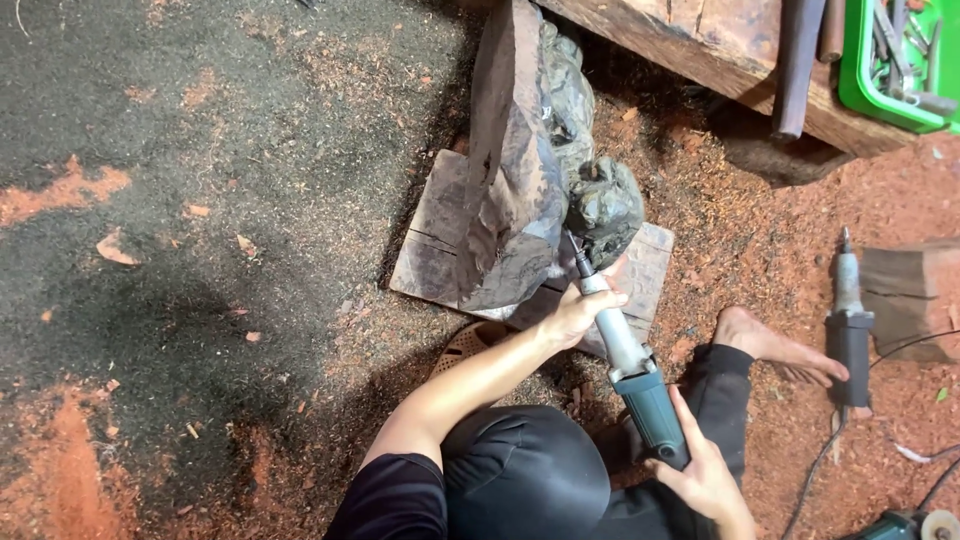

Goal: Using a power carving tool to add fine details to a wooden sculpture while seated on the floor.

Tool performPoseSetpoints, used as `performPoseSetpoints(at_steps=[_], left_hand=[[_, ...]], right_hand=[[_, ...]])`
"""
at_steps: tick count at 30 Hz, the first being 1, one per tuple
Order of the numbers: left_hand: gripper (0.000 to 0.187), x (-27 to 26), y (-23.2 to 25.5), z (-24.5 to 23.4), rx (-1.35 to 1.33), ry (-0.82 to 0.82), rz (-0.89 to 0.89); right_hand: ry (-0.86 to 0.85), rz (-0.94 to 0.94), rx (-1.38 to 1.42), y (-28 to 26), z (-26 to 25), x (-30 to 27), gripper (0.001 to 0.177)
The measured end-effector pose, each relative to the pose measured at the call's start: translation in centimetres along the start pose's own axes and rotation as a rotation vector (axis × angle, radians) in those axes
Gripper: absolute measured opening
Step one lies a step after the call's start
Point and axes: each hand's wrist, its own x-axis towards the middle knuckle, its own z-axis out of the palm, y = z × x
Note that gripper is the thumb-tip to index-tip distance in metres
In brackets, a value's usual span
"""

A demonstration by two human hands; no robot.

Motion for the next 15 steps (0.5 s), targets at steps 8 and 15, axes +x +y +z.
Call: performPoseSetpoints(at_steps=[8,15], left_hand=[[0.032,-1.0,1.0,2.6,0.184,-0.059,0.092],[0.010,-5.4,0.2,5.0,-0.185,-0.204,-0.234]], right_hand=[[0.041,-0.094,0.091,1.8,2.1,-1.9,0.125],[-0.265,-0.442,1.149,2.4,10.8,-7.3,0.113]])
